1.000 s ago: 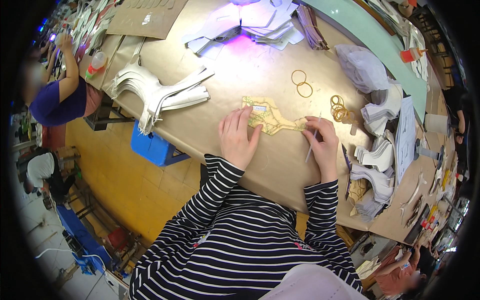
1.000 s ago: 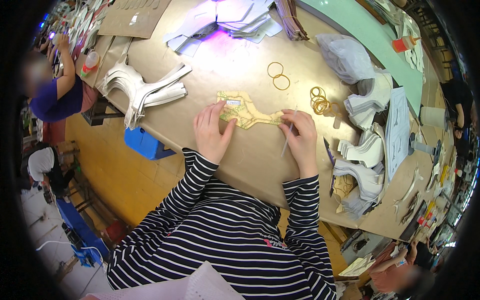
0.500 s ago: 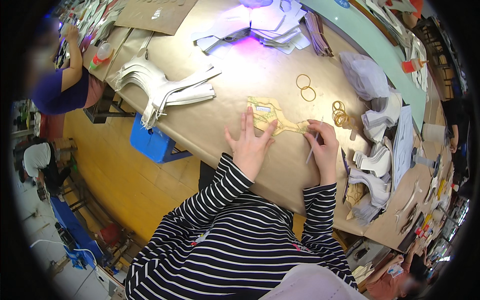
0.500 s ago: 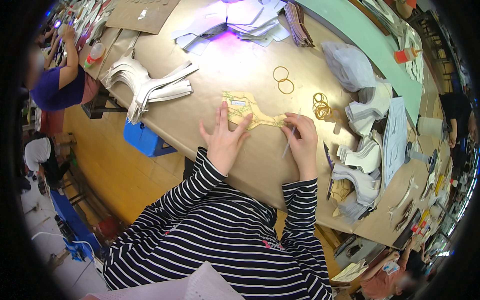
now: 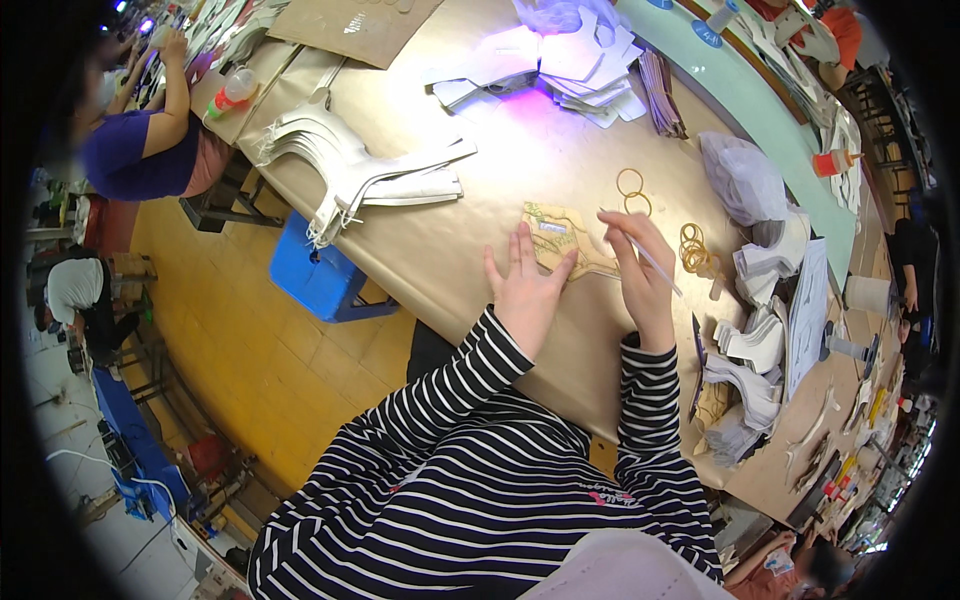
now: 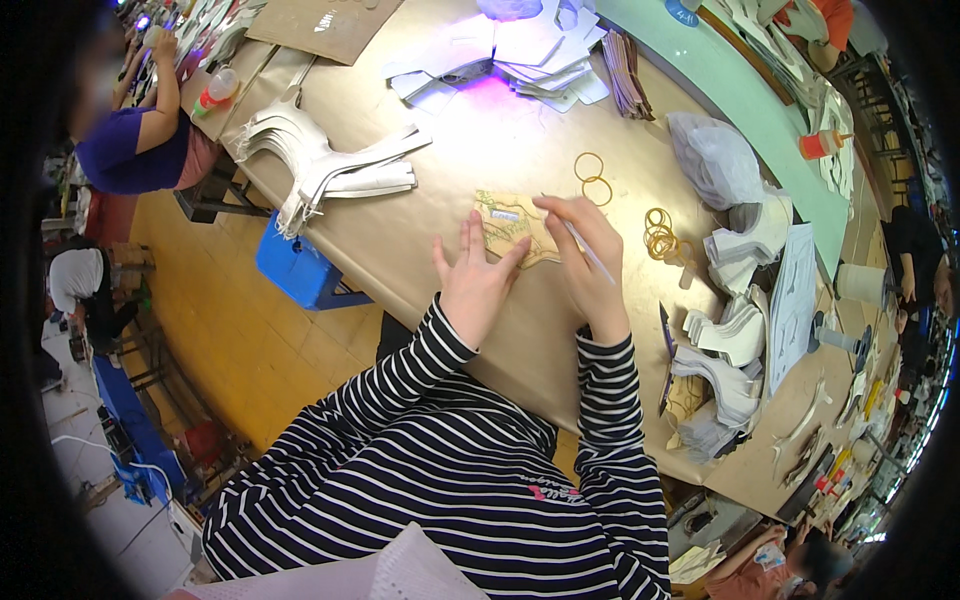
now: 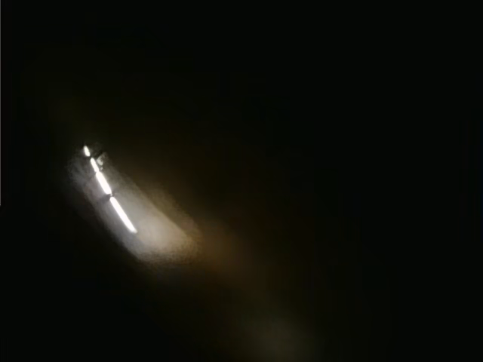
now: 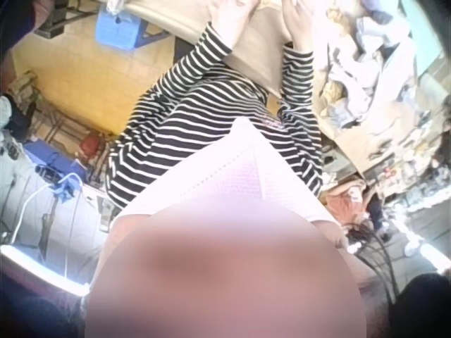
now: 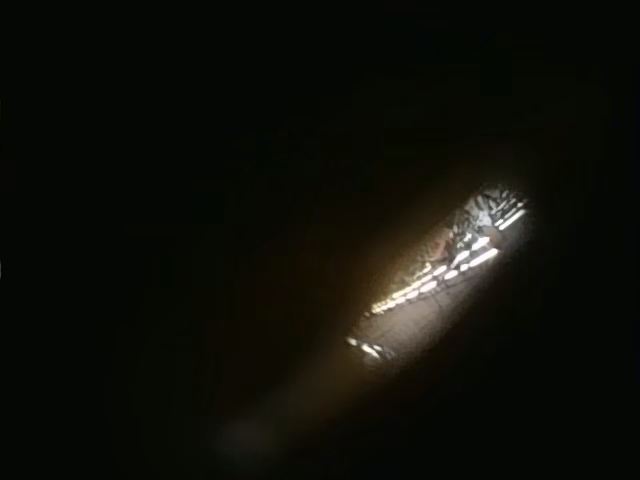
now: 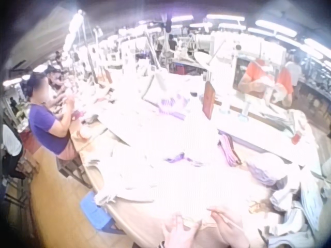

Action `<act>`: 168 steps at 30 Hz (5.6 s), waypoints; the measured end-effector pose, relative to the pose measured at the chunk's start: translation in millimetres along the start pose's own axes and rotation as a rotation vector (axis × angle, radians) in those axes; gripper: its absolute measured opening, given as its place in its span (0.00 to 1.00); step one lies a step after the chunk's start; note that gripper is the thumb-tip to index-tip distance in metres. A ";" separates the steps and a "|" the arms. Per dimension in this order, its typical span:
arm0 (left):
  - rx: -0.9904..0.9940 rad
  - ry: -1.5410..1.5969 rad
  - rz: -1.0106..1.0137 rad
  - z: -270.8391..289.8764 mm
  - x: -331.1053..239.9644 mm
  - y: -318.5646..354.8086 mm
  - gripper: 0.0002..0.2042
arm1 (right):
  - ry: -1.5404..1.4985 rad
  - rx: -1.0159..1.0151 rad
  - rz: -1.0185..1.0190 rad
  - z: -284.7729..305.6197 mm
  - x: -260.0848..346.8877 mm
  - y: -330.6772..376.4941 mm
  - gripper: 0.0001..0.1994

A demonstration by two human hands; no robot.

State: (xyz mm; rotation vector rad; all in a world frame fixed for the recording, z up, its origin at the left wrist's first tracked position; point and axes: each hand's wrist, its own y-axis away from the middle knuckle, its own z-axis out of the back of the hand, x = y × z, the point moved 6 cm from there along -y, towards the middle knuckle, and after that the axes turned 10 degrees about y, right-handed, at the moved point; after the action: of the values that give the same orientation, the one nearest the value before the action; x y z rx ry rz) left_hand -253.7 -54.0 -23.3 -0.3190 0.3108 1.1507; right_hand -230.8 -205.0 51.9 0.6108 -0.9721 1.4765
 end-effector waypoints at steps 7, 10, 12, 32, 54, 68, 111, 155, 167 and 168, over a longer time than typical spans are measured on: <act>-0.036 0.063 -0.025 4.2 2.6 0.3 0.18 | 0.151 -0.080 -0.117 9.3 -33.9 0.8 0.11; -0.072 0.055 -0.073 8.4 3.5 1.0 0.16 | 0.243 -0.009 -0.204 23.3 -54.7 27.9 0.14; -0.076 0.062 -0.078 9.5 4.0 0.8 0.16 | 0.267 0.009 -0.171 31.4 -60.2 42.5 0.18; -0.102 0.051 -0.124 16.3 1.9 -1.2 0.20 | 0.291 0.019 -0.065 32.1 -70.3 51.8 0.18; -0.144 0.029 -0.103 13.4 -1.3 -4.1 0.16 | -0.220 0.097 -0.129 -65.4 -35.4 -20.1 0.07; -0.077 0.010 -0.093 14.5 -1.8 -4.6 0.10 | 0.157 0.071 0.216 -67.3 -17.9 -19.7 0.09; -0.107 0.084 -0.090 17.2 -3.4 -3.2 0.18 | -0.154 -0.070 -0.229 -20.0 -55.6 27.4 0.04; -0.142 0.160 -0.043 12.6 0.8 2.7 0.17 | -0.247 -0.066 -0.170 -35.4 -32.7 15.5 0.04; -0.071 0.158 -0.030 7.1 2.9 5.5 0.13 | -0.001 0.078 0.024 -76.8 -12.7 -17.0 0.06; -0.071 0.166 -0.028 7.3 2.9 5.4 0.13 | 0.018 0.078 0.034 -76.7 -12.4 -16.1 0.07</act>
State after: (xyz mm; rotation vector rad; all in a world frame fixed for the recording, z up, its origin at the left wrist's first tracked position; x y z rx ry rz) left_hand -257.1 -46.7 -18.3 -0.4812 0.4108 1.1115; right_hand -200.7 -147.8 5.8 0.6394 -0.9185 1.5533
